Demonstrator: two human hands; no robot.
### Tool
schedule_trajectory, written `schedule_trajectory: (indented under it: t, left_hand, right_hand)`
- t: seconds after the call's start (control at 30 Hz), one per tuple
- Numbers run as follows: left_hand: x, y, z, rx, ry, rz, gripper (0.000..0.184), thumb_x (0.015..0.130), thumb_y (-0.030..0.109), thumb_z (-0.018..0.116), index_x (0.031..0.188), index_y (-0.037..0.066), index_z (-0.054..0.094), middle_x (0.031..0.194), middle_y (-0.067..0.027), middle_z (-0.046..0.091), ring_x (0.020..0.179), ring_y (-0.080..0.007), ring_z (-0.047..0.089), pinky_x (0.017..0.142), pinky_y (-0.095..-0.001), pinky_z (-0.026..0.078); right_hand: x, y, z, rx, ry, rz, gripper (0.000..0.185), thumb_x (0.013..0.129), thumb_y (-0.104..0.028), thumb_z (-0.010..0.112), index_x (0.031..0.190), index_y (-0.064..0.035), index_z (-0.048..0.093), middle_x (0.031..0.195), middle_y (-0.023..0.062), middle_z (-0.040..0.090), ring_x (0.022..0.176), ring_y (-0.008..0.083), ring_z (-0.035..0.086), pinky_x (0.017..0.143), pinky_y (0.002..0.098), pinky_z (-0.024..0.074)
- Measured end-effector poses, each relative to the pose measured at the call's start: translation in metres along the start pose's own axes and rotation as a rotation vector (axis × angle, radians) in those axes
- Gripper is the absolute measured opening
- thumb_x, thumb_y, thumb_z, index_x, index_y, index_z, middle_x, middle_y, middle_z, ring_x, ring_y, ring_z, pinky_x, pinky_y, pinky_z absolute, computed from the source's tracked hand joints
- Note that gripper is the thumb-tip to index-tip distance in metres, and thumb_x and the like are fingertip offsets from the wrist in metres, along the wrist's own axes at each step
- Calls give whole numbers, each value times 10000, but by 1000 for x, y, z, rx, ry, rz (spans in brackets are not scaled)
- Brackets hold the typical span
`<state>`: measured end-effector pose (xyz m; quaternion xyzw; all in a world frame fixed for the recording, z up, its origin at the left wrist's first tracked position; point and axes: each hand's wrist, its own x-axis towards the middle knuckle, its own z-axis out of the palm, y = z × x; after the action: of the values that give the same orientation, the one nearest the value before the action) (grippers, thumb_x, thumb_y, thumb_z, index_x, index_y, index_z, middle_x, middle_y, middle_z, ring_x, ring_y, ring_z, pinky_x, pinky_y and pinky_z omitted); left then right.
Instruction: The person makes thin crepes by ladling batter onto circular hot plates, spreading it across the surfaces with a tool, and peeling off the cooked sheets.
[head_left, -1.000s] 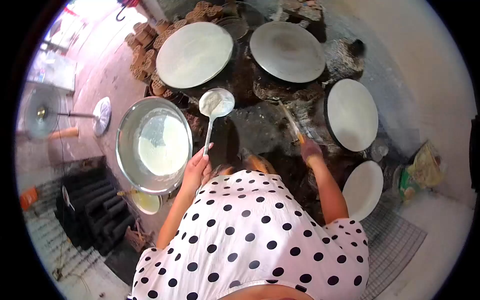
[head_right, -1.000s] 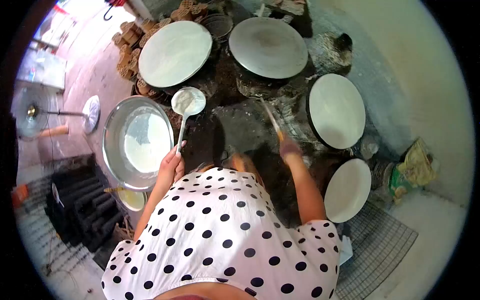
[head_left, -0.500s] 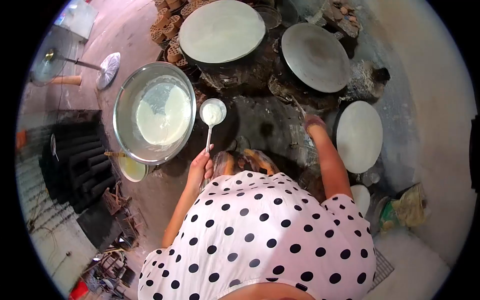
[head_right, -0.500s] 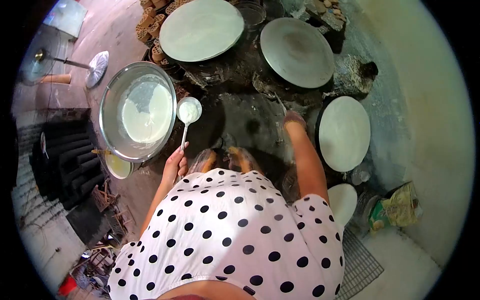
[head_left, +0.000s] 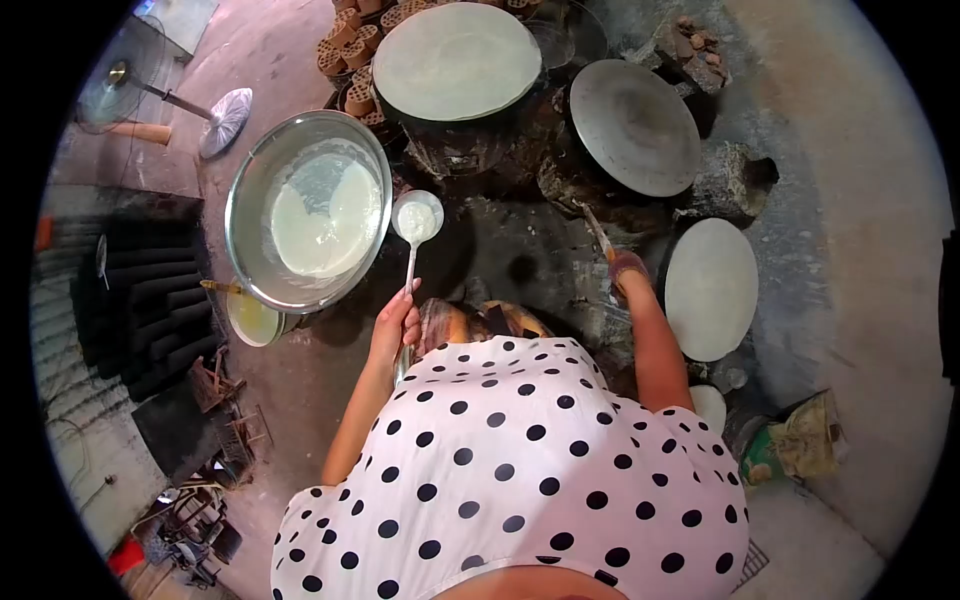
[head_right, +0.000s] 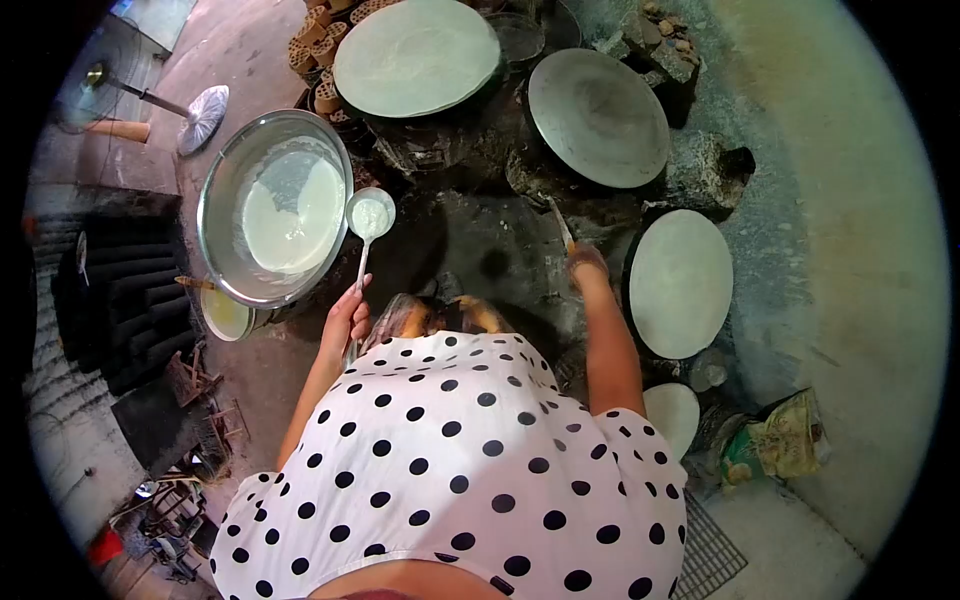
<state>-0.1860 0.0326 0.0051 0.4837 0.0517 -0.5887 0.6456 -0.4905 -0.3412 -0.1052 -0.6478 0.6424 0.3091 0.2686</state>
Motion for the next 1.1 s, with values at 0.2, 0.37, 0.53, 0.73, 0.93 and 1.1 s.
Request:
schedule_trajectory:
  t: [0.2,0.37,0.53,0.73,0.93,1.1]
  left_hand:
    - [5,-3,-1,-9,-20,7,393,993,207,431,1364,80,423,601,50,382,404,-34,315,374,-178,262]
    - [3,-8,-6,-37,-33,18,401,992,210,433,1370,79,414,598,47,383,403,-38,320,374,-176,258]
    - [-7,-13,-17,-22,14,23,395,991,203,436,1365,78,422,599,49,377,413,-37,312,374,-179,259]
    - [-7,-22,-33,-120,36,21,390,988,191,442,1362,80,429,609,46,378,426,-35,314,378,-177,260]
    - [-7,-16,-32,-62,34,29,385,992,192,432,1362,84,432,613,47,378,430,-39,323,390,-177,272]
    - [-12,-5,-28,-68,33,10,397,993,194,428,1375,86,412,612,50,371,428,-40,326,391,-180,269]
  right_hand:
    - [-5,-36,-19,-308,-132,10,345,896,-194,548,1182,-9,601,1256,178,565,1092,398,574,862,533,492]
    - [21,-29,-9,-339,-49,-117,352,945,-249,496,1186,-18,607,1261,177,563,1073,374,592,817,514,511]
    - [17,-26,2,-149,36,-9,359,949,-273,495,1167,-17,621,1259,165,569,1063,348,603,798,503,515]
    - [38,-41,10,-401,-43,-56,354,943,-225,494,1219,-24,587,1284,173,549,1082,350,594,801,509,515]
    - [22,-47,1,-344,-4,-93,350,928,-144,502,1254,-32,564,1297,195,533,1109,366,576,826,488,513]
    - [48,-46,22,-391,-9,-107,405,935,-278,464,1284,-86,537,1359,160,481,1187,351,517,908,498,473]
